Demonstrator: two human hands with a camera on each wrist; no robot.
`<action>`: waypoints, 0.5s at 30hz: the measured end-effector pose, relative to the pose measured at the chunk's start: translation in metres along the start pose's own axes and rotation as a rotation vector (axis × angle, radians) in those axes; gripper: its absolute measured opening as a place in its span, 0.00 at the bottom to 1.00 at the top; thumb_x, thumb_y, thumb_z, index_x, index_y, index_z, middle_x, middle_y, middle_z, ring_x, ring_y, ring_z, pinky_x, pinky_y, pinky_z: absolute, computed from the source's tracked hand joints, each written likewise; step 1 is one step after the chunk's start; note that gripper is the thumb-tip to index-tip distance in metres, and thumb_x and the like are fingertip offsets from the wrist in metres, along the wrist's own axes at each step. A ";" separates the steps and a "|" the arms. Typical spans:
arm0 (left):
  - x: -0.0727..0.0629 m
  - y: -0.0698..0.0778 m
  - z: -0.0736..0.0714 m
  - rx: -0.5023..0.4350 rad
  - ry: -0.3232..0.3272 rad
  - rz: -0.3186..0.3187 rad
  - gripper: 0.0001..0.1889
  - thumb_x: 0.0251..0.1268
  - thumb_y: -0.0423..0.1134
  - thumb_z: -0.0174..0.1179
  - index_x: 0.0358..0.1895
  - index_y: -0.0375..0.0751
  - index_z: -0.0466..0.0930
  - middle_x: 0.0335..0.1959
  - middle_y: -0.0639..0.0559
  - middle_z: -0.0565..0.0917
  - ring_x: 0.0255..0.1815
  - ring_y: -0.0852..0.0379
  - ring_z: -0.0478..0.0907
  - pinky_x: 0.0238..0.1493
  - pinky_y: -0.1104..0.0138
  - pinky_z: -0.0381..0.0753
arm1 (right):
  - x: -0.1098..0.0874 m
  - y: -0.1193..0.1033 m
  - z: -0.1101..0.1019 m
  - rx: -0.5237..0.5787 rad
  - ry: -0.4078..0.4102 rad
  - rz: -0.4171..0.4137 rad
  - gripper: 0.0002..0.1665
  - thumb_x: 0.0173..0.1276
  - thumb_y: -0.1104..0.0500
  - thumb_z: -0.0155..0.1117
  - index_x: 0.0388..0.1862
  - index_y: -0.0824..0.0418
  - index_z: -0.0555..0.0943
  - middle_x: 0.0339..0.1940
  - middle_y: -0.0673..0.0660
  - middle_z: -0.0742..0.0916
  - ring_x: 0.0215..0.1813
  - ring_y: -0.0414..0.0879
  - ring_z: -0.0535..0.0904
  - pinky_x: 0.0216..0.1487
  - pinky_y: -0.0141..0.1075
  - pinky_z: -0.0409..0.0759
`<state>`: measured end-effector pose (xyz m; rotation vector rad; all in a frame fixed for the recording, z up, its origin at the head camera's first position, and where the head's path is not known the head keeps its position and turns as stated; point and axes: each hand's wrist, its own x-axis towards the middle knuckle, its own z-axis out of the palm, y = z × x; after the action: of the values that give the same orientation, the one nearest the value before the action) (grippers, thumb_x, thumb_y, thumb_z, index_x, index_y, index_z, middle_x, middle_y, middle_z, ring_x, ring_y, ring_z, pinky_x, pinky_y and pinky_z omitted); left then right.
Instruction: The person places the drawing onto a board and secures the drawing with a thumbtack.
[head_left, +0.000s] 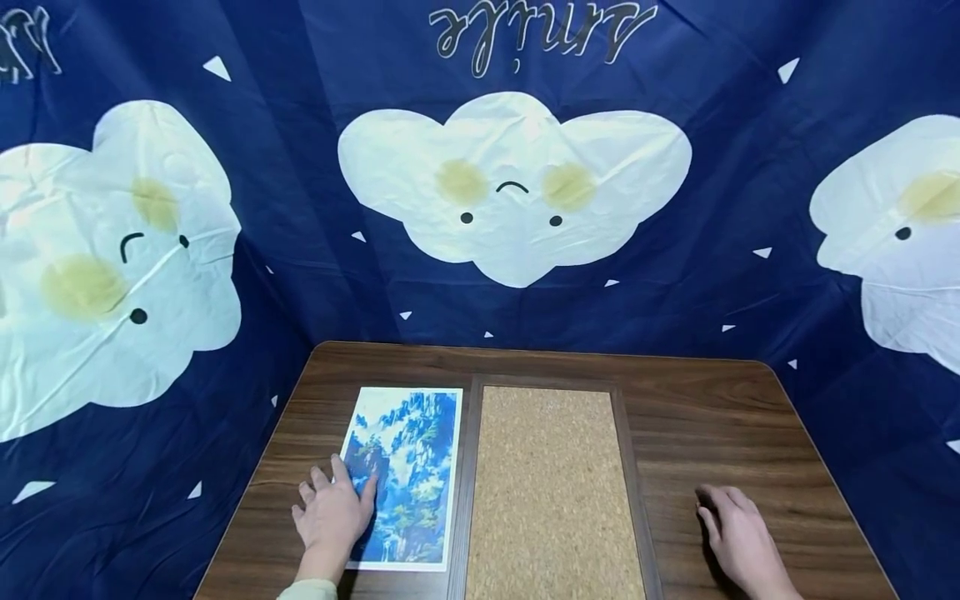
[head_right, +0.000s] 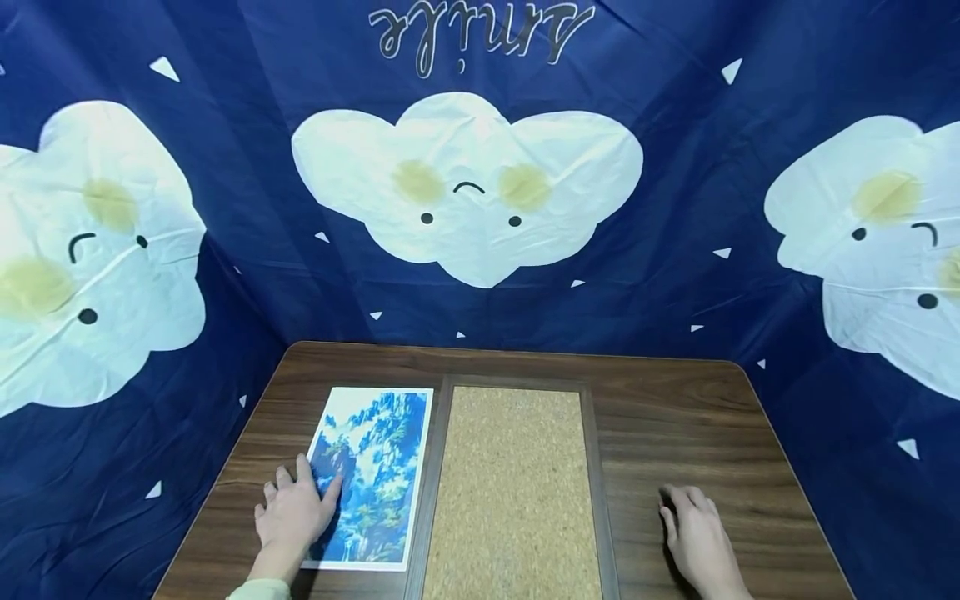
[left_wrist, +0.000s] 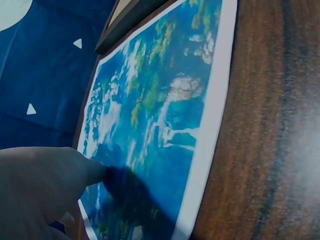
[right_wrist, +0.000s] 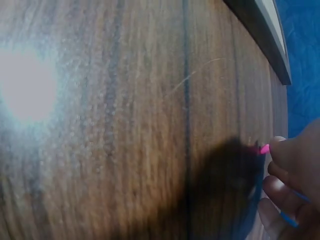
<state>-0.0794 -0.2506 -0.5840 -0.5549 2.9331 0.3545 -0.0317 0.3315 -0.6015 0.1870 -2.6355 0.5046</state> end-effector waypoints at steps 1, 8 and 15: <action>0.000 0.000 -0.001 0.006 0.015 -0.004 0.46 0.76 0.61 0.55 0.81 0.26 0.53 0.74 0.13 0.57 0.72 0.14 0.58 0.63 0.25 0.64 | 0.000 0.001 0.001 0.000 -0.002 -0.012 0.21 0.52 0.73 0.79 0.46 0.69 0.86 0.40 0.63 0.86 0.43 0.62 0.84 0.47 0.52 0.75; -0.001 0.000 -0.008 0.023 0.097 0.013 0.42 0.69 0.55 0.66 0.73 0.26 0.61 0.54 0.18 0.77 0.51 0.21 0.78 0.47 0.32 0.76 | 0.001 0.008 0.009 -0.005 0.020 -0.073 0.20 0.48 0.74 0.79 0.42 0.67 0.87 0.37 0.59 0.87 0.39 0.57 0.84 0.45 0.44 0.74; 0.001 -0.004 -0.015 -0.006 0.096 0.012 0.37 0.65 0.49 0.72 0.65 0.26 0.67 0.47 0.21 0.78 0.47 0.23 0.79 0.41 0.34 0.78 | 0.005 0.012 0.010 0.003 0.057 -0.112 0.18 0.45 0.76 0.80 0.35 0.63 0.87 0.33 0.54 0.87 0.36 0.52 0.84 0.41 0.40 0.77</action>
<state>-0.0803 -0.2582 -0.5701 -0.5704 3.0293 0.3477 -0.0422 0.3384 -0.6113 0.3143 -2.5525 0.4687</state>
